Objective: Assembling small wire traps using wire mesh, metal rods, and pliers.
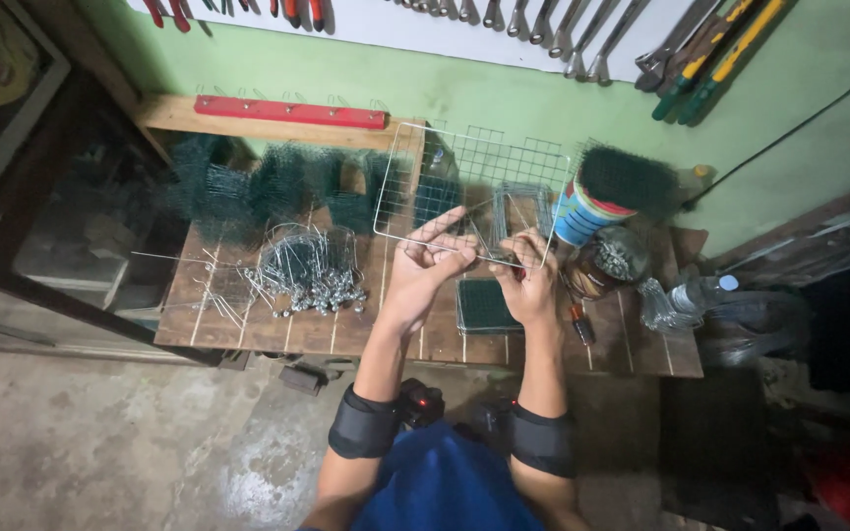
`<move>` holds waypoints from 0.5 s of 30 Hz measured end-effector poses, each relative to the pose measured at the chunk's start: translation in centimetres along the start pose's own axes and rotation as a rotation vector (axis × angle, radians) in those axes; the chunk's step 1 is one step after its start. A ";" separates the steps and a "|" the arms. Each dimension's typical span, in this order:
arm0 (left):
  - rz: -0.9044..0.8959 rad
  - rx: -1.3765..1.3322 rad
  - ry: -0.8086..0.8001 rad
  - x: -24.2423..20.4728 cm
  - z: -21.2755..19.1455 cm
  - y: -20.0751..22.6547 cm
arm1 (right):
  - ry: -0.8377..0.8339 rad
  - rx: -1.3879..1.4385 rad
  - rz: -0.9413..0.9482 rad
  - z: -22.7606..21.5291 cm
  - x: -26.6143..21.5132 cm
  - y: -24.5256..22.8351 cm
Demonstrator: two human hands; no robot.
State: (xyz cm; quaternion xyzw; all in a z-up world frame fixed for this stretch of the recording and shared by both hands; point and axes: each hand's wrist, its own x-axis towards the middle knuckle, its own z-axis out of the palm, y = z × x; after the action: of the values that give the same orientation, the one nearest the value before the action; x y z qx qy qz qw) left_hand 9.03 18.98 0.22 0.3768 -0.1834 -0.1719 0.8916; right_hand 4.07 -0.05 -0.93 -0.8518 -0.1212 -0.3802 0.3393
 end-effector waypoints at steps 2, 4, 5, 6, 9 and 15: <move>-0.004 -0.010 -0.010 -0.2 0.1 0.1 | 0.003 0.015 0.024 0.3 -0.1 -0.1; -0.016 -0.025 -0.024 -0.4 0.6 0.4 | 0.007 0.023 0.053 0.4 -0.8 -0.1; -0.033 -0.064 -0.017 -0.4 0.9 0.7 | 0.018 0.006 0.076 0.6 -1.2 0.1; -0.050 -0.103 -0.011 -0.4 1.3 1.0 | 0.029 -0.010 0.098 0.8 -1.7 0.3; -0.045 -0.087 -0.032 -0.4 1.0 0.4 | 0.076 0.001 0.120 0.9 -1.8 0.2; -0.016 -0.128 -0.018 -0.7 1.1 -0.2 | 0.119 0.018 0.076 1.1 -0.9 -2.8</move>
State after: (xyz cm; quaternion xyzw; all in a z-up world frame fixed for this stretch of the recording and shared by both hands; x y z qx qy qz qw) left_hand 7.91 18.50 0.66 0.3188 -0.1769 -0.1937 0.9108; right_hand 2.83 2.80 -0.75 -0.8287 -0.0718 -0.4159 0.3675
